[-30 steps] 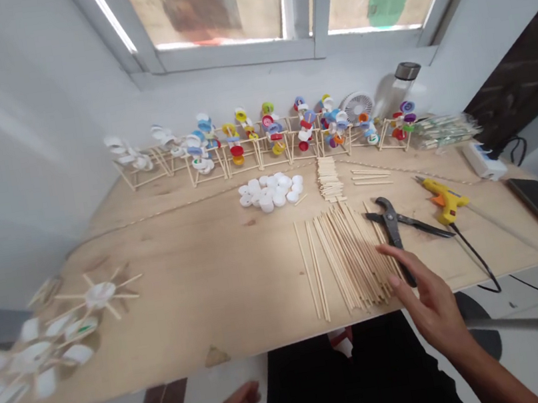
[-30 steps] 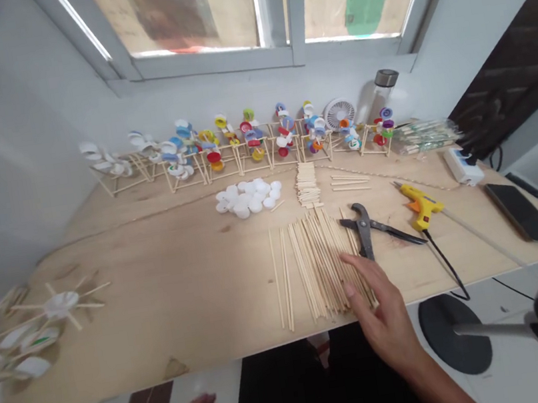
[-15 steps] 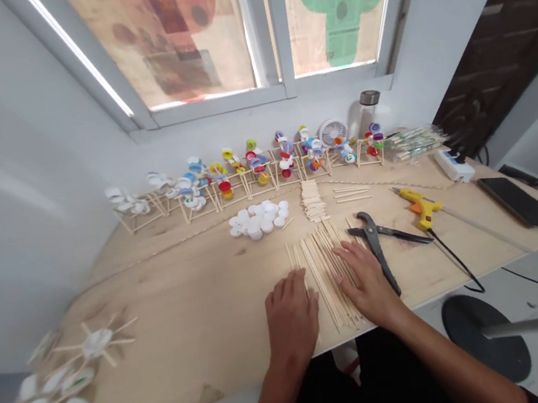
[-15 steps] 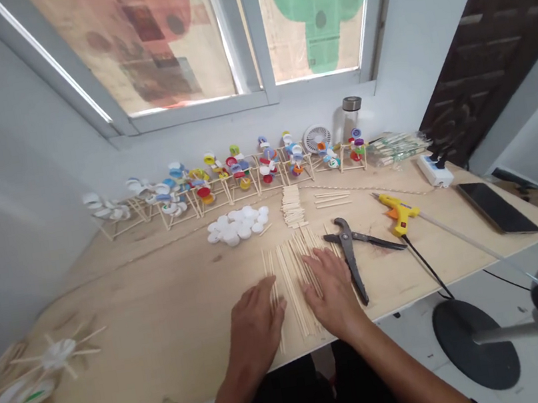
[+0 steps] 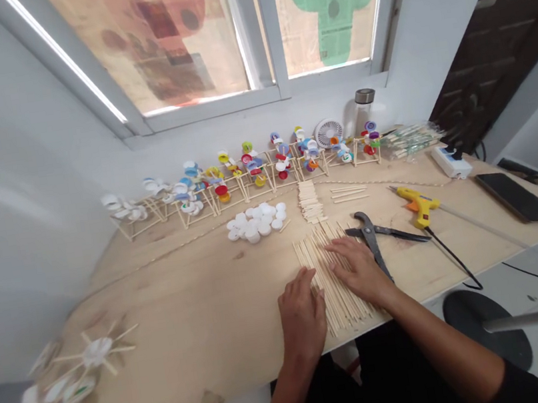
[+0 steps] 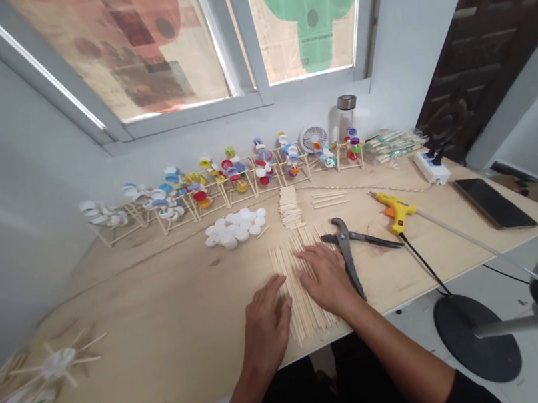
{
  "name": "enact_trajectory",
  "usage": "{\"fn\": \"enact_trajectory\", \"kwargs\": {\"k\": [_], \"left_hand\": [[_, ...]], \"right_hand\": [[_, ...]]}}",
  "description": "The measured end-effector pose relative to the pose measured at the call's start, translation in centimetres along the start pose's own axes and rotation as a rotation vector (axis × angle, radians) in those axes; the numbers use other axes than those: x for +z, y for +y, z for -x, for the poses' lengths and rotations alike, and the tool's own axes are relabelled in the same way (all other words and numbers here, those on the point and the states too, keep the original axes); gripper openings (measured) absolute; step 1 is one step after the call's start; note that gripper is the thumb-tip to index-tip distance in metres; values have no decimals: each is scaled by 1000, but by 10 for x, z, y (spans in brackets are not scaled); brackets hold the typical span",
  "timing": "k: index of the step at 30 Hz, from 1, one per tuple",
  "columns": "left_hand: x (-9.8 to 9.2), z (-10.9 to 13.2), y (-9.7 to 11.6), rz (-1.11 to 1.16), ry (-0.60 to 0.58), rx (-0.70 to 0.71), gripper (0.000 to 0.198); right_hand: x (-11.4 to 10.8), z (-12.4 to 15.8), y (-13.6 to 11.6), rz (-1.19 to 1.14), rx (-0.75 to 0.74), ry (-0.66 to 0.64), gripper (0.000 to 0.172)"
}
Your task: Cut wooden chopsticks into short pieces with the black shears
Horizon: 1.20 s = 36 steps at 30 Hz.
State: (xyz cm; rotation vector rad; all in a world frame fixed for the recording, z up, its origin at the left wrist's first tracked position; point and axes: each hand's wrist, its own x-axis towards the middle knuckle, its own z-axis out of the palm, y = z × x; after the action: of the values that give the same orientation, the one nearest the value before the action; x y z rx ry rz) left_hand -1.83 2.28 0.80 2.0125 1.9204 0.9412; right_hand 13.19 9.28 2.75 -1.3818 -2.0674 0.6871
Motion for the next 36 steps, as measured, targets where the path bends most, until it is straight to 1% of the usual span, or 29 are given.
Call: {"fn": "enact_trajectory", "kwargs": {"k": [2, 5, 8, 13, 16, 18, 21, 25, 27, 29, 32, 34, 36], "left_hand": [[1, 0, 0, -1, 6, 0, 35], [-1, 0, -1, -4, 10, -7, 35], [-3, 0, -1, -23, 9, -36, 35], [-1, 0, 2, -62, 15, -44, 35], [3, 0, 3, -84, 26, -29, 36], [4, 1, 4, -88, 29, -23, 35], [3, 2, 6, -80, 32, -24, 34], [-2, 2, 8, -41, 15, -49, 33], [-3, 2, 8, -30, 11, -64, 33], [-2, 3, 7, -29, 16, -66, 34], [-2, 3, 4, 5, 22, -71, 34], [-3, 1, 3, 52, 7, -98, 35], [-6, -3, 3, 100, -39, -150, 37]], "right_hand": [[2, -4, -4, -33, -11, -26, 30], [5, -3, -15, -74, -36, -55, 28], [5, 1, -21, -111, -45, -48, 27], [1, -3, -7, -99, 26, 47, 26], [6, -6, -3, -128, 54, 3, 26], [13, -4, -7, -143, 63, -32, 26], [23, 2, -21, -164, 45, -58, 25], [32, 7, -35, -257, 28, -92, 26], [31, 7, -35, -349, 30, -68, 25], [26, 6, -30, -470, 39, 11, 25], [14, 5, -17, -633, 119, 148, 32], [8, 6, -10, -745, 248, 178, 39], [4, 6, -7, -917, 418, 181, 43]]}}
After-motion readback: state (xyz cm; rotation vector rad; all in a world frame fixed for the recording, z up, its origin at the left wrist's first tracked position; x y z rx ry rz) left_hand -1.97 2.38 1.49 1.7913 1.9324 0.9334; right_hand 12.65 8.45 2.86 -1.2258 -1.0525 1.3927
